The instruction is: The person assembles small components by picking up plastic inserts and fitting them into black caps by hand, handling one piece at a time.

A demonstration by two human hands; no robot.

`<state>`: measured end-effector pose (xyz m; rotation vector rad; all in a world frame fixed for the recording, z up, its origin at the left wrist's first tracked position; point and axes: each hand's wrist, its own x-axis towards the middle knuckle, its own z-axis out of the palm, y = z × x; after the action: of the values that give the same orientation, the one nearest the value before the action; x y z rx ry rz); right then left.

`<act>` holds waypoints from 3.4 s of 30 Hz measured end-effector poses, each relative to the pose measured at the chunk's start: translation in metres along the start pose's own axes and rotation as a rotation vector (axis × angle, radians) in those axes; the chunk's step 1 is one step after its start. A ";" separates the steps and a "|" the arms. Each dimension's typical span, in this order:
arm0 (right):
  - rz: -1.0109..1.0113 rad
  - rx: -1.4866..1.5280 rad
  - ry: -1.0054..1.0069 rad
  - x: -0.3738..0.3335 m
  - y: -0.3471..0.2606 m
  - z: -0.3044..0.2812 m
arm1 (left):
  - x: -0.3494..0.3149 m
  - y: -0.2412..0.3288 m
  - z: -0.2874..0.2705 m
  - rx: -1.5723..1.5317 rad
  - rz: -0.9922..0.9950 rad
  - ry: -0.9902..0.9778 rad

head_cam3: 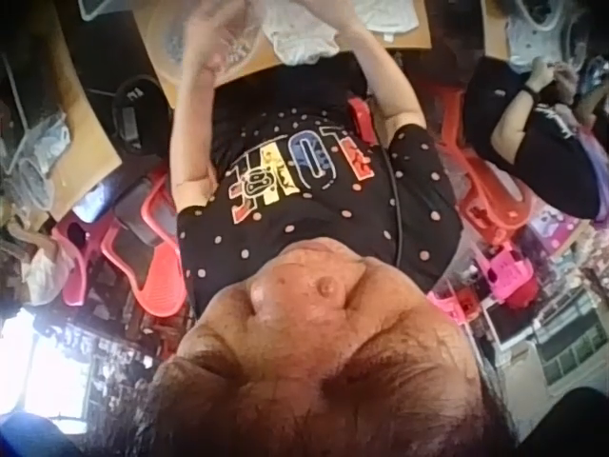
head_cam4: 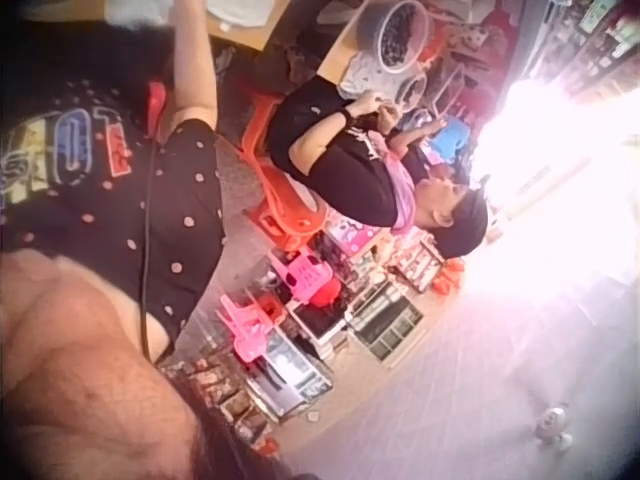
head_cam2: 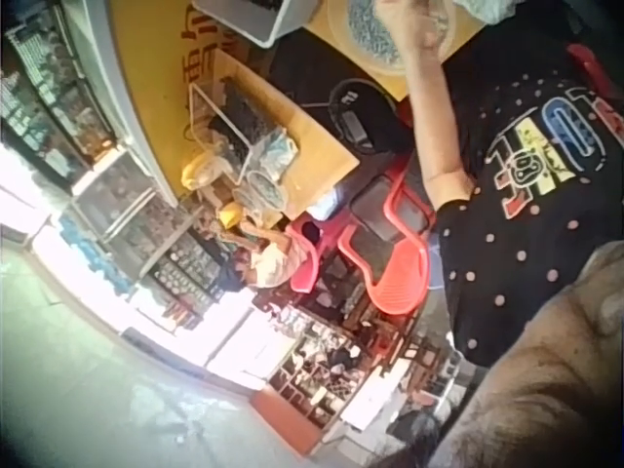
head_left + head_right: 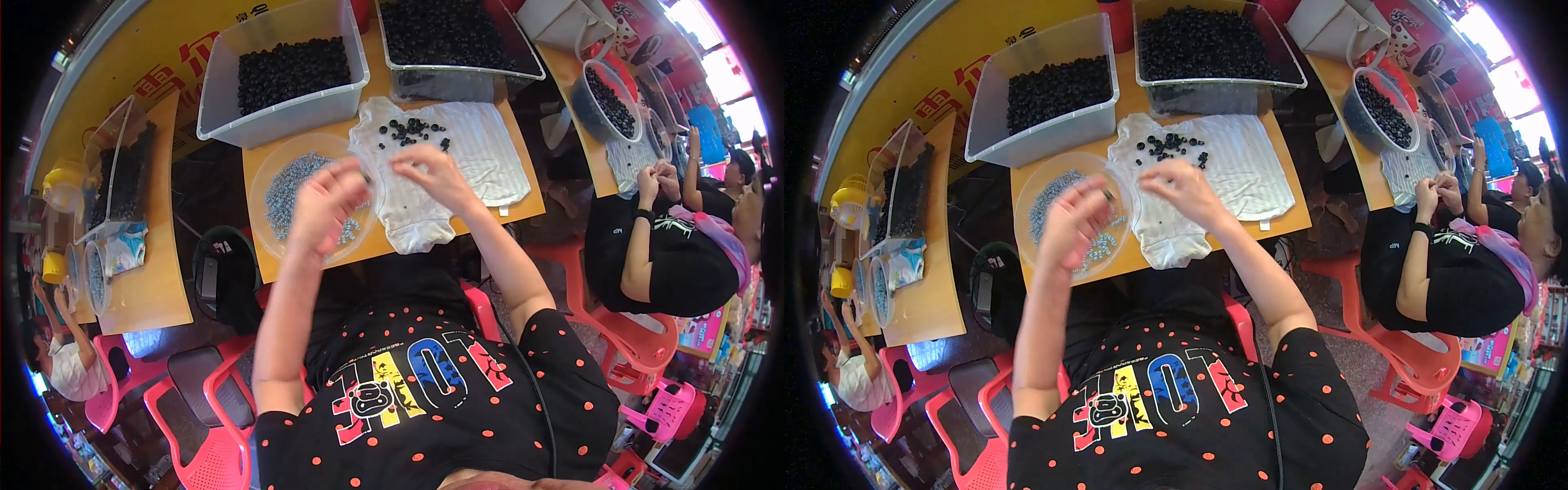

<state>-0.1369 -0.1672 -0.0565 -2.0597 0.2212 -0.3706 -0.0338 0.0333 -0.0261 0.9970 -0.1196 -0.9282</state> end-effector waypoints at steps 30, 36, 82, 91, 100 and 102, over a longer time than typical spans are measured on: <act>-0.417 -0.211 -0.091 0.023 -0.053 0.030 | -0.040 -0.043 -0.028 -0.253 0.082 0.177; -0.562 -0.757 0.032 0.059 -0.015 0.067 | -0.065 -0.054 -0.038 -0.251 0.120 0.151; 0.156 0.263 -0.349 -0.001 -0.053 0.018 | -0.044 -0.040 -0.019 -0.054 0.188 0.140; 0.234 0.380 -0.255 -0.026 -0.026 -0.012 | -0.017 -0.059 0.020 0.087 0.177 0.050; 0.196 0.083 -0.073 -0.055 -0.001 -0.030 | -0.001 -0.092 0.043 0.304 0.065 0.125; 0.354 0.566 -0.017 -0.060 0.007 -0.025 | 0.003 -0.101 0.045 0.283 0.063 0.115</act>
<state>-0.2018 -0.1726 -0.0609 -1.4322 0.4122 -0.1685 -0.1158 -0.0203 -0.0786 1.2986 -0.1886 -0.8077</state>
